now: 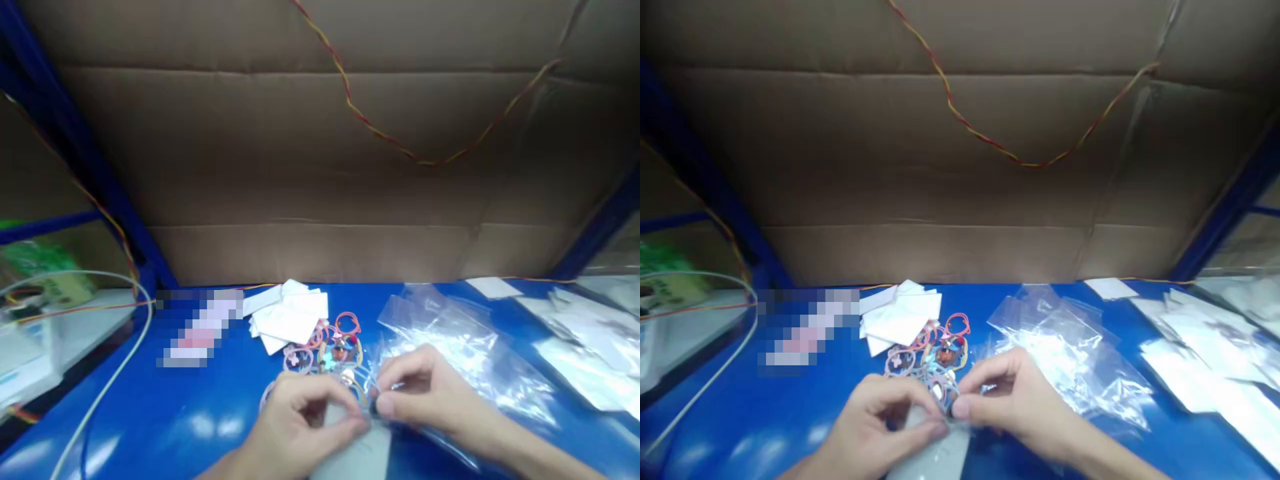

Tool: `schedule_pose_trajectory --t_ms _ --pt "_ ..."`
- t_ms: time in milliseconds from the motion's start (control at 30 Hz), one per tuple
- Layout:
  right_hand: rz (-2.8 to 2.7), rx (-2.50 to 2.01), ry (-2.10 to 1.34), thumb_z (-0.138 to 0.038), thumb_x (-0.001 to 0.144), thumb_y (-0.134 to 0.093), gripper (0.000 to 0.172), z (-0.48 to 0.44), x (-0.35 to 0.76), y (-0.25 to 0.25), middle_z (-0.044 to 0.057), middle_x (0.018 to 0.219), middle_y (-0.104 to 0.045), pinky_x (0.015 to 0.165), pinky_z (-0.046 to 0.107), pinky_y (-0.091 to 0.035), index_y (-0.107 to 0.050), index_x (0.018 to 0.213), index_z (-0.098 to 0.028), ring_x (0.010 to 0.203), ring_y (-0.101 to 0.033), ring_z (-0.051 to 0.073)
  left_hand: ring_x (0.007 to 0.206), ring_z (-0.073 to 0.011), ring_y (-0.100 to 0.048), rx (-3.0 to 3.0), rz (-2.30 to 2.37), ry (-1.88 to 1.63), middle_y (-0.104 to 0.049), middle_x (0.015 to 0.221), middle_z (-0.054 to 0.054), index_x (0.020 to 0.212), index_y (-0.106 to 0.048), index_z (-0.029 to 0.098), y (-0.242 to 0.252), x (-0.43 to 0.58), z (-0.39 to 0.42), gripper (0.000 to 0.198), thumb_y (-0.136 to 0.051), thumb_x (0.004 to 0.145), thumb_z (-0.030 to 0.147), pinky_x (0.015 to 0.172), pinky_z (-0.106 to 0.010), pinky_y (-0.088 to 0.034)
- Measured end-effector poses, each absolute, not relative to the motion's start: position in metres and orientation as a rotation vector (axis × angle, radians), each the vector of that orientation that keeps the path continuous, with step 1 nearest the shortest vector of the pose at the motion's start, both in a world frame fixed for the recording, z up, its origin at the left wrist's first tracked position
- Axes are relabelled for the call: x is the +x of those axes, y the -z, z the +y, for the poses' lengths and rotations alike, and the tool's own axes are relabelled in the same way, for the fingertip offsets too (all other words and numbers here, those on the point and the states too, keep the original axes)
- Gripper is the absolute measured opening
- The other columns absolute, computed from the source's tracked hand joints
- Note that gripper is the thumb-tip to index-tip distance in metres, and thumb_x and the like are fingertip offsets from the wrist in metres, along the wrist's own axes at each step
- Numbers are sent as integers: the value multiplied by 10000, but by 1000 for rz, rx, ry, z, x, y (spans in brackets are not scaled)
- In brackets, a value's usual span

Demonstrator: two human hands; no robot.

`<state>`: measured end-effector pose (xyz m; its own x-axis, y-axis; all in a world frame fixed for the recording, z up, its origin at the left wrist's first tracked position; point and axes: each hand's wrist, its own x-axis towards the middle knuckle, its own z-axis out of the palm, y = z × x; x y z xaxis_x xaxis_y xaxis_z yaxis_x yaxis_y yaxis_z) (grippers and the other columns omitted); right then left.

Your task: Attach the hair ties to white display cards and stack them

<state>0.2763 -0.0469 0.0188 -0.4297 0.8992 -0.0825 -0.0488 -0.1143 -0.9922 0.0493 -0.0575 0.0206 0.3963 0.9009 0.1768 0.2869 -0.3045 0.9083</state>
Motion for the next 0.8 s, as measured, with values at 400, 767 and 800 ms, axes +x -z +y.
schedule_pose_trajectory --t_ms 400,767,800 --pt "-1653 -916 -1598 -323 678 -946 205 -47 277 -22 15 834 -681 604 223 -420 -820 762 -185 696 -563 127 518 -118 -490 1585 980 -900 -735 599 -22 669 -817 171 -24 51 -59 158 -894 690 308 529 -232 -340" --pt "-1928 -984 -1372 -584 937 -642 435 -55 283 -36 39 797 -651 705 309 -449 -789 810 -194 750 -555 192 660 -170 -670 1296 836 -936 -791 708 -32 703 -771 169 -14 53 -58 201 -944 631 242 632 -245 -475" --pt "-1913 -983 -1412 -597 969 -577 464 -56 285 -37 35 798 -634 692 305 -447 -785 853 -198 738 -544 187 669 -176 -678 1280 832 -935 -794 720 -40 705 -763 163 -13 52 -57 221 -951 625 249 641 -250 -484"
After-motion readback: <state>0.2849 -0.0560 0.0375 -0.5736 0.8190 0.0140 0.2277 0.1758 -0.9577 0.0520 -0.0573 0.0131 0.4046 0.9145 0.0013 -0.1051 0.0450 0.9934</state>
